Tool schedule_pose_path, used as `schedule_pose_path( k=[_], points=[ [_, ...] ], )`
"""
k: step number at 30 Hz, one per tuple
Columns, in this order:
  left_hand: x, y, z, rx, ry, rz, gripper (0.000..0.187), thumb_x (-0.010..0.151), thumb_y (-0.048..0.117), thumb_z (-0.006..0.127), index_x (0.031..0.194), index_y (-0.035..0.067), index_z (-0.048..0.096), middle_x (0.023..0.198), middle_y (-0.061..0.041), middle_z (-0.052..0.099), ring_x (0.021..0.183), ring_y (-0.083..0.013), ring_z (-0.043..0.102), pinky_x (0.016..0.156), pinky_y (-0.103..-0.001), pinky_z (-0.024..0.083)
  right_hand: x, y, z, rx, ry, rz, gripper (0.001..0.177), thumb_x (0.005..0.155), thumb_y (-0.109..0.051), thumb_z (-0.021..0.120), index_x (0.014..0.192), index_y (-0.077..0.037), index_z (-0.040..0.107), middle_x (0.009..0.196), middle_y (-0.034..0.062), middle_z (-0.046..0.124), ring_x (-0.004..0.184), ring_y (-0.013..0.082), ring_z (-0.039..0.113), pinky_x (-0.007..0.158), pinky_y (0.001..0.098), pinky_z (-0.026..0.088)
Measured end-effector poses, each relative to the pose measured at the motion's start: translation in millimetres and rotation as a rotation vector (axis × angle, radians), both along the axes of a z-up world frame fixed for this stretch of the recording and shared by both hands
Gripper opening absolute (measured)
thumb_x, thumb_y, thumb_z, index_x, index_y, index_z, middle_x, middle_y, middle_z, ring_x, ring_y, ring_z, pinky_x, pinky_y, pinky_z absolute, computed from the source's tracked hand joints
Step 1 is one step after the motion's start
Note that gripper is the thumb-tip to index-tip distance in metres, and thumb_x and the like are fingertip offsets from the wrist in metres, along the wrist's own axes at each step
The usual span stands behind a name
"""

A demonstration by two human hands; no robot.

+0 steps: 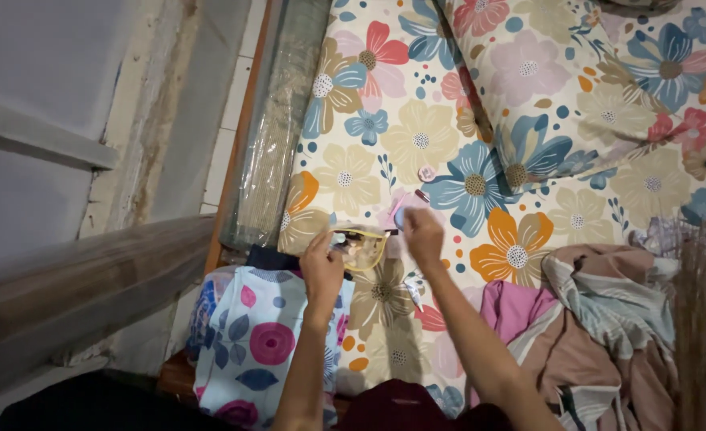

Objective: Organizing stationery items and pens into a yellow pouch on a bed.

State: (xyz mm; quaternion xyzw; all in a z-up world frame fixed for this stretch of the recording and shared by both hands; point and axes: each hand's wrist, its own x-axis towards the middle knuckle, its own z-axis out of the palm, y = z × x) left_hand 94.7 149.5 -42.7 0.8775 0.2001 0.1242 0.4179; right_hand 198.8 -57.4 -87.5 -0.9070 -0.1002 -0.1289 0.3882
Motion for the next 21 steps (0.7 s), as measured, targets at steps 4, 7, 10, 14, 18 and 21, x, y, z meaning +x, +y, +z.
schedule_pose_path(
  k=[4, 7, 10, 14, 18, 21],
  points=[
    [2.9, -0.3, 10.9, -0.024, 0.018, 0.017, 0.038, 0.081, 0.000, 0.059, 0.116, -0.007, 0.071, 0.122, -0.026, 0.070, 0.113, -0.0400, 0.068, 0.099, -0.043, 0.053, 41.2, -39.1, -50.3, -0.080, -0.066, -0.047, 0.007, 0.087, -0.005, 0.072, 0.094, -0.006, 0.072, 0.089, 0.0147, 0.070, 0.080, 0.0341, 0.068, 0.073, 0.0442, 0.055],
    [3.0, -1.9, 15.7, -0.051, 0.021, 0.027, 0.037, 0.082, -0.001, 0.058, 0.117, -0.006, 0.070, 0.122, -0.026, 0.070, 0.114, -0.0401, 0.068, 0.099, -0.042, 0.053, 55.7, -54.1, -82.0, -0.229, 0.113, -0.087, 0.013, 0.087, -0.005, 0.069, 0.097, -0.006, 0.077, 0.092, 0.0187, 0.070, 0.085, 0.0391, 0.068, 0.076, 0.0477, 0.055],
    [6.4, -4.6, 18.6, -0.034, 0.005, 0.023, 0.038, 0.082, -0.001, 0.058, 0.117, -0.006, 0.071, 0.122, -0.026, 0.070, 0.114, -0.0403, 0.068, 0.098, -0.042, 0.053, 70.8, -58.8, -115.4, -0.336, 0.242, -0.047, 0.019, 0.081, -0.007, 0.066, 0.096, -0.007, 0.078, 0.095, 0.0185, 0.072, 0.090, 0.0399, 0.069, 0.079, 0.0486, 0.056],
    [6.2, -6.6, 22.8, -0.075, 0.042, 0.035, 0.037, 0.083, 0.000, 0.058, 0.117, -0.005, 0.071, 0.123, -0.025, 0.070, 0.105, -0.0388, 0.070, 0.089, -0.041, 0.056, 85.6, -40.8, -110.6, -0.457, 0.444, -0.084, 0.022, 0.084, -0.024, 0.070, 0.097, -0.006, 0.074, 0.099, 0.0212, 0.070, 0.094, 0.0423, 0.068, 0.080, 0.0512, 0.056],
    [5.5, -8.6, 20.1, -0.082, 0.012, 0.042, 0.036, 0.084, -0.001, 0.058, 0.116, -0.005, 0.071, 0.122, -0.023, 0.071, 0.102, -0.0378, 0.072, 0.083, -0.039, 0.058, 93.9, -35.2, -142.6, -0.585, 0.532, -0.077, 0.024, 0.090, -0.028, 0.064, 0.099, -0.007, 0.070, 0.107, 0.0192, 0.068, 0.099, 0.0400, 0.069, 0.078, 0.0512, 0.058],
    [13.5, -10.9, 43.8, -0.164, 0.093, 0.081, 0.037, 0.083, -0.001, 0.057, 0.117, -0.003, 0.071, 0.124, -0.020, 0.071, 0.093, -0.0349, 0.074, 0.077, -0.038, 0.058, 97.1, -35.2, -162.0, -0.660, 0.517, -0.078, 0.030, 0.100, -0.034, 0.061, 0.102, -0.006, 0.071, 0.108, 0.0193, 0.068, 0.099, 0.0390, 0.070, 0.077, 0.0516, 0.058]
  ],
)
